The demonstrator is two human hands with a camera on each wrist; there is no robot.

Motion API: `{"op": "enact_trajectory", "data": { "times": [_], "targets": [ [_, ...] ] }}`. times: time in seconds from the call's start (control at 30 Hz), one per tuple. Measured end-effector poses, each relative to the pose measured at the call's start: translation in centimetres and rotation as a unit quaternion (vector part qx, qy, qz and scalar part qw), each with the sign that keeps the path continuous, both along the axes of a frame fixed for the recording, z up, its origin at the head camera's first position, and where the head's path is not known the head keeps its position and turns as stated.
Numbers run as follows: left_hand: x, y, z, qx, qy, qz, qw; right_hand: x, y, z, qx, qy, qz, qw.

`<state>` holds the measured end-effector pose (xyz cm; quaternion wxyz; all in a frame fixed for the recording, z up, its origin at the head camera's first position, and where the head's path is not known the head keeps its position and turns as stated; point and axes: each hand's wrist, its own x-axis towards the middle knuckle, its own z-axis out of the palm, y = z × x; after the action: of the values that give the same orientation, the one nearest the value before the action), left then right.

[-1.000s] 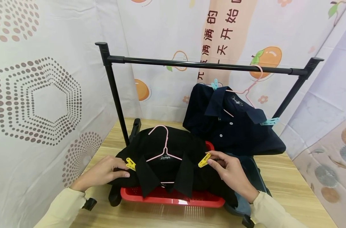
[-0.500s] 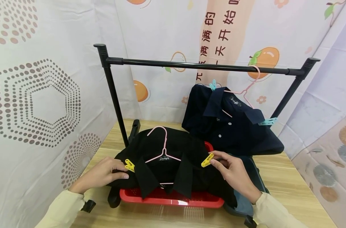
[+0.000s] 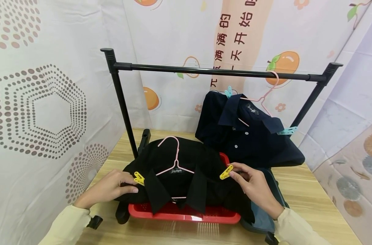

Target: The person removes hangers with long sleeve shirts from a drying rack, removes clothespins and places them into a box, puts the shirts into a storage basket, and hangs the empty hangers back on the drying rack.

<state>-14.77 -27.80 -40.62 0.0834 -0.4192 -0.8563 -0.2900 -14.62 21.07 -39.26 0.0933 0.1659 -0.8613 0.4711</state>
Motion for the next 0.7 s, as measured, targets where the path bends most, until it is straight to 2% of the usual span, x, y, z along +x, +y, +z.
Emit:
{"op": "enact_trajectory", "data": {
  "times": [0.7],
  "targets": [
    [0.1, 0.1, 0.0, 0.004, 0.0, -0.002, 1.0, -0.1, 1.5, -0.6, 0.006, 0.012, -0.015, 1.0]
  ]
}}
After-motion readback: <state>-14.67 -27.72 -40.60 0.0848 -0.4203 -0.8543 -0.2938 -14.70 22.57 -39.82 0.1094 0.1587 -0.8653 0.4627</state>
